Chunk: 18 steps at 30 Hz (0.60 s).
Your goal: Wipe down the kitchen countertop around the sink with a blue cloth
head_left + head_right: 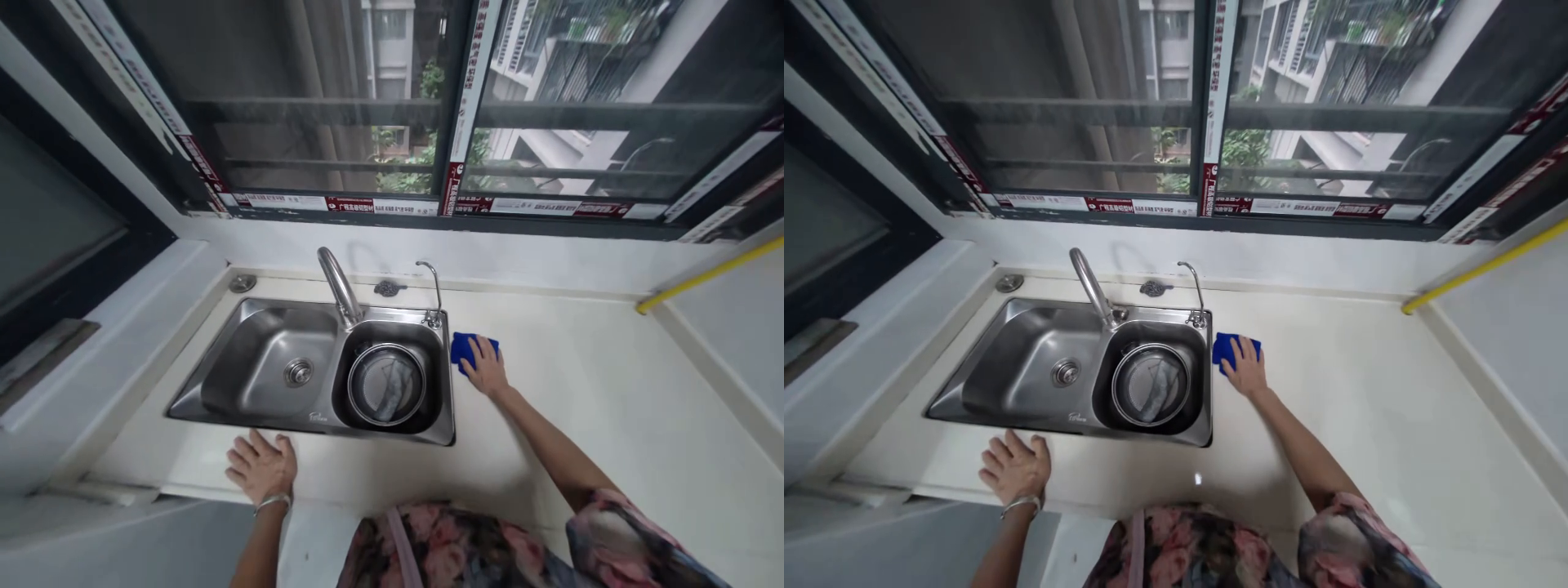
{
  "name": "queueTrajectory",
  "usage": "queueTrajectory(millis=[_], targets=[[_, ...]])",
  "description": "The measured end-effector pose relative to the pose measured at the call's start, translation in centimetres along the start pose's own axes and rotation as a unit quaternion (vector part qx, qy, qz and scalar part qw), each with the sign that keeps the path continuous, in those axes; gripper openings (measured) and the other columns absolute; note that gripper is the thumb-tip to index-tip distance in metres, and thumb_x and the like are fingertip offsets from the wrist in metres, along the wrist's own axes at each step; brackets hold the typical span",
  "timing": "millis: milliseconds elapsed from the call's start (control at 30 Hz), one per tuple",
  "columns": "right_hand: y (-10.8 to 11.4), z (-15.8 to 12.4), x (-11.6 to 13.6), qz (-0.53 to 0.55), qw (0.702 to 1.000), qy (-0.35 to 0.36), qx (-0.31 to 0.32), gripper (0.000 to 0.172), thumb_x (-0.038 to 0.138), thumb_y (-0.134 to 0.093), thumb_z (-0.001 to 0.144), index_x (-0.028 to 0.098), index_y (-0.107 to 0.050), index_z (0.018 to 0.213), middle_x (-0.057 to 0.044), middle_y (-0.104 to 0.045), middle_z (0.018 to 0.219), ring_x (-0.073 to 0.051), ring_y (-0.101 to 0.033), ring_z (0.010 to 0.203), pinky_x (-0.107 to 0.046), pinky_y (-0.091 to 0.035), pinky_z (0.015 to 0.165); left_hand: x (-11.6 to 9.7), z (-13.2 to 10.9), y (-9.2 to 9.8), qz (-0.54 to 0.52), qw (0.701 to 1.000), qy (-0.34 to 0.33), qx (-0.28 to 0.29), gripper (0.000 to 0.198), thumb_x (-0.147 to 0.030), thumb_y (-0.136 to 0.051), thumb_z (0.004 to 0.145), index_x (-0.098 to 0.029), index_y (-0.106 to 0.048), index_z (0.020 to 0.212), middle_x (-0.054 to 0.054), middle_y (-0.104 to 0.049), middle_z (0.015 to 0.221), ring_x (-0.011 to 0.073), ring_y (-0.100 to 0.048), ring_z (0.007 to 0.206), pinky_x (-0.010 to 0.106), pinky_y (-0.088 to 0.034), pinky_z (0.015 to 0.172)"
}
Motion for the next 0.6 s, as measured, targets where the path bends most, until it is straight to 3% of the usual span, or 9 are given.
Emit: queueTrajectory(millis=[167, 300, 367, 500, 600], targets=[[0.6, -9.0, 1.0, -0.001, 0.999, 0.046, -0.026, 0.064, 0.050, -0.035, 0.108, 0.020, -0.040, 0.165, -0.013, -0.035, 0.173, -0.031, -0.028, 0.161, -0.057, -0.025, 0.128, 0.3, -0.3, -0.4, -0.022, 1.000, -0.014, 0.002, 0.080, -0.049, -0.025, 0.102, 0.007, -0.037, 0.159, 0.038, -0.032, 0.166, 0.0493, -0.019, 0.161, 0.071, -0.019, 0.126], [1.3, -14.0, -1.5, -0.018, 0.993, 0.118, -0.028, 0.062, 0.049, -0.037, 0.107, 0.023, -0.042, 0.164, -0.012, -0.039, 0.171, -0.028, -0.035, 0.158, -0.055, -0.024, 0.129, 2.0, 0.6, -1.4, -0.031, 0.998, -0.047, 0.025, 0.080, -0.051, -0.031, 0.101, 0.006, -0.041, 0.157, 0.038, -0.033, 0.165, 0.0508, -0.021, 0.159, 0.072, -0.022, 0.124], [2.0, -14.9, -4.3, -0.033, 0.994, 0.101, -0.036, 0.062, 0.049, -0.037, 0.107, 0.025, -0.042, 0.163, -0.012, -0.043, 0.169, -0.028, -0.039, 0.156, -0.057, -0.024, 0.129, 3.0, 1.1, -1.9, -0.038, 0.995, -0.078, 0.042, 0.080, -0.052, -0.037, 0.100, 0.004, -0.042, 0.157, 0.037, -0.035, 0.165, 0.0492, -0.023, 0.159, 0.070, -0.025, 0.124], [3.6, -13.9, -9.6, -0.054, 0.997, -0.023, -0.053, 0.065, 0.050, -0.033, 0.104, 0.020, -0.045, 0.160, -0.015, -0.047, 0.165, -0.032, -0.045, 0.150, -0.064, -0.028, 0.124, 4.0, 1.3, -2.3, -0.055, 0.991, -0.102, 0.064, 0.076, -0.050, -0.042, 0.100, -0.002, -0.044, 0.158, 0.030, -0.041, 0.165, 0.0426, -0.024, 0.160, 0.063, -0.025, 0.127], [4.7, -12.4, -9.9, -0.076, 0.991, -0.080, -0.077, 0.064, 0.044, -0.036, 0.101, 0.011, -0.053, 0.153, -0.023, -0.052, 0.158, -0.040, -0.044, 0.148, -0.073, -0.023, 0.122, 3.6, 0.5, -1.6, -0.059, 0.995, -0.069, 0.046, 0.075, -0.050, -0.043, 0.100, -0.004, -0.044, 0.159, 0.029, -0.037, 0.169, 0.0434, -0.024, 0.160, 0.063, -0.023, 0.128]])
Point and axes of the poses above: each hand's wrist, its own z-axis towards the middle knuckle, its own y-axis out of the back of the hand, x = y × z, the point moved 8 cm from there along z, towards the middle knuckle
